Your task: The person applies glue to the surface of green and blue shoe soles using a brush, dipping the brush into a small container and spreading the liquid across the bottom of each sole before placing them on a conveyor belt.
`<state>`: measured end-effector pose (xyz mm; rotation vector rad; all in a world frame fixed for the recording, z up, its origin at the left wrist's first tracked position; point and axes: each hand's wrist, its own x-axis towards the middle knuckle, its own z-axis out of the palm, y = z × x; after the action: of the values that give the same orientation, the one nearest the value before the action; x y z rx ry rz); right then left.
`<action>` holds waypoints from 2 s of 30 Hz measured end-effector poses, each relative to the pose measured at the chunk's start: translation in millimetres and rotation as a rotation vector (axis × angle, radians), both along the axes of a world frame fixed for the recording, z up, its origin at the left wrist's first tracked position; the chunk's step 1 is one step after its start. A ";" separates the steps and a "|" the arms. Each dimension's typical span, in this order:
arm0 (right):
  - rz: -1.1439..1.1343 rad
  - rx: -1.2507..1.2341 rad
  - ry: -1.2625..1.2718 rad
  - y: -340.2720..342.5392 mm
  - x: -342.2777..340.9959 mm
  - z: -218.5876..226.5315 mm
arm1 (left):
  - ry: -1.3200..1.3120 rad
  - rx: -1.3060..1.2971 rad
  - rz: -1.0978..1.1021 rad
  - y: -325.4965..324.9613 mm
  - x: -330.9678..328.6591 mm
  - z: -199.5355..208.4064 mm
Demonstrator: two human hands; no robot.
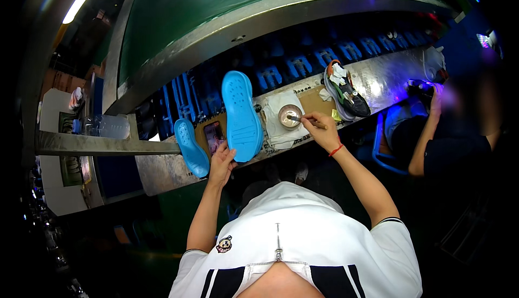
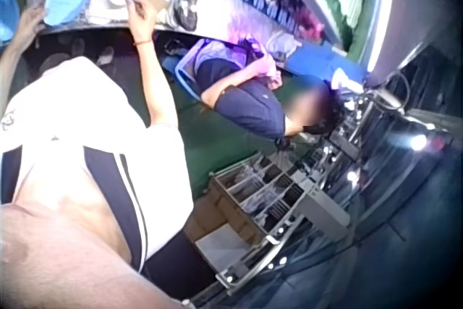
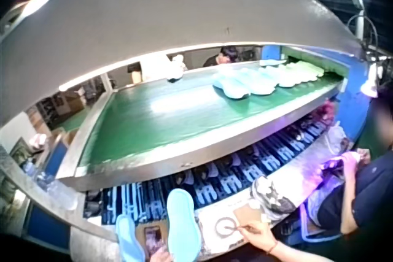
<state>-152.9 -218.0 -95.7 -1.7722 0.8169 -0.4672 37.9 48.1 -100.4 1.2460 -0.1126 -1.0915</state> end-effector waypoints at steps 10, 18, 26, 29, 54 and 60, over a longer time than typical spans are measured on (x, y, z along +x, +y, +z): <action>-0.023 0.194 -0.074 -14.1 -15.5 9.0 | -0.308 -0.185 -0.055 -47.7 -24.1 44.3; 0.238 0.222 -0.221 20.5 -23.2 106.5 | -0.441 -0.157 0.066 -65.9 -28.6 55.2; 0.378 -0.163 -0.224 30.2 -13.7 121.5 | -0.484 -0.191 0.081 -74.5 -37.1 73.2; 0.390 -0.216 -0.261 27.6 -11.8 123.1 | -0.519 -0.189 0.061 -75.0 -38.4 75.9; 0.495 -0.379 -0.253 6.0 -10.1 137.3 | -0.518 -0.179 0.005 -77.1 -41.7 83.1; 0.491 -0.376 -0.259 6.5 -7.1 140.2 | -0.514 -0.166 0.001 -76.7 -40.4 83.4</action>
<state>-160.1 -211.5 44.5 -2.1162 0.0990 -0.5256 -2.5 -28.6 -17.0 1.3491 -0.5811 -0.7227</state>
